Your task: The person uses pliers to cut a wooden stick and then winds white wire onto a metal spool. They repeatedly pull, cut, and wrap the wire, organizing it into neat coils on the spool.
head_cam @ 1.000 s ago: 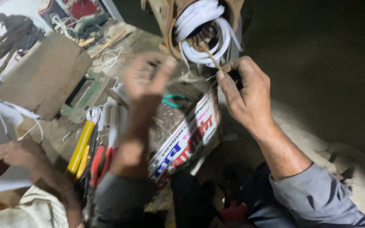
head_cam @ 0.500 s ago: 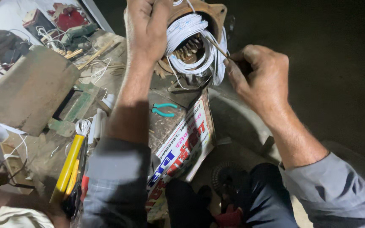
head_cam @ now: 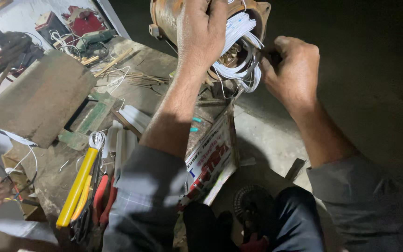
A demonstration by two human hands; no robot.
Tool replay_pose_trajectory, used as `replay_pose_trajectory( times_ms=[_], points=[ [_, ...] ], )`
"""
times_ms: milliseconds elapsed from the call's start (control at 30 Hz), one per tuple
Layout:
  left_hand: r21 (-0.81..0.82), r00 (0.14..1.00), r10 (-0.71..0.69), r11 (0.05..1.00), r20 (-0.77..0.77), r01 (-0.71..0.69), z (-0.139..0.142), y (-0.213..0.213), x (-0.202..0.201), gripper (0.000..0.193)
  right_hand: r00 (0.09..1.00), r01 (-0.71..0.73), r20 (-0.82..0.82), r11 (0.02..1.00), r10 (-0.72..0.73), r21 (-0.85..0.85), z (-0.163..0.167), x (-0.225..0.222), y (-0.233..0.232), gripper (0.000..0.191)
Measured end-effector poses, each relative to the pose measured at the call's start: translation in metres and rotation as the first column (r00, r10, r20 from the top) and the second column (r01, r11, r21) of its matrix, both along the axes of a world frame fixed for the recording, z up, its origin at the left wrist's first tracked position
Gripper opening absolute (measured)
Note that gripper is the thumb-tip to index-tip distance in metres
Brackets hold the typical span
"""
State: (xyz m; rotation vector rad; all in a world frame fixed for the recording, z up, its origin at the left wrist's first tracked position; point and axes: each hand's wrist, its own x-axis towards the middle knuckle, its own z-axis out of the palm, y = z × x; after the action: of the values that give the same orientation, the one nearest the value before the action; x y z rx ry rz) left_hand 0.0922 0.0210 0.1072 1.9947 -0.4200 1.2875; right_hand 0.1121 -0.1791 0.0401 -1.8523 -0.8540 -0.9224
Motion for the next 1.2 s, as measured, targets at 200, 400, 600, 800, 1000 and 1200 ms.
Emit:
replay_pose_trajectory(
  times_ms=[200,400,600,800,1000,1200],
  points=[
    [-0.024,0.996,-0.084,0.996,0.023,0.084,-0.004,0.003,0.003,0.025,0.999,0.031,-0.026,0.999,-0.032,-0.038,0.004,0.006,0.007,0.011],
    [-0.024,0.989,-0.144,0.989,-0.013,0.144,-0.003,0.008,0.003,0.024,0.998,0.040,-0.048,0.998,-0.043,-0.049,0.013,0.008,0.010,0.011],
    [-0.148,0.927,-0.369,0.923,-0.068,0.356,0.005,0.010,-0.002,0.013,0.996,0.093,0.008,0.994,-0.093,-0.060,0.023,0.020,0.037,0.016],
    [-0.019,0.957,-0.288,0.958,-0.041,0.287,0.003,0.016,0.003,0.016,0.995,0.092,0.030,0.994,-0.091,-0.063,0.016,0.030,0.040,0.020],
    [0.028,0.977,-0.214,0.976,-0.019,0.214,-0.004,0.019,0.008,0.022,0.997,0.050,0.067,0.999,-0.049,-0.020,0.001,0.019,0.024,0.009],
    [-0.019,0.917,-0.398,0.917,0.021,0.398,-0.002,0.016,0.003,0.021,0.961,0.160,0.241,0.983,-0.136,-0.085,0.001,0.014,0.020,0.012]
  ],
)
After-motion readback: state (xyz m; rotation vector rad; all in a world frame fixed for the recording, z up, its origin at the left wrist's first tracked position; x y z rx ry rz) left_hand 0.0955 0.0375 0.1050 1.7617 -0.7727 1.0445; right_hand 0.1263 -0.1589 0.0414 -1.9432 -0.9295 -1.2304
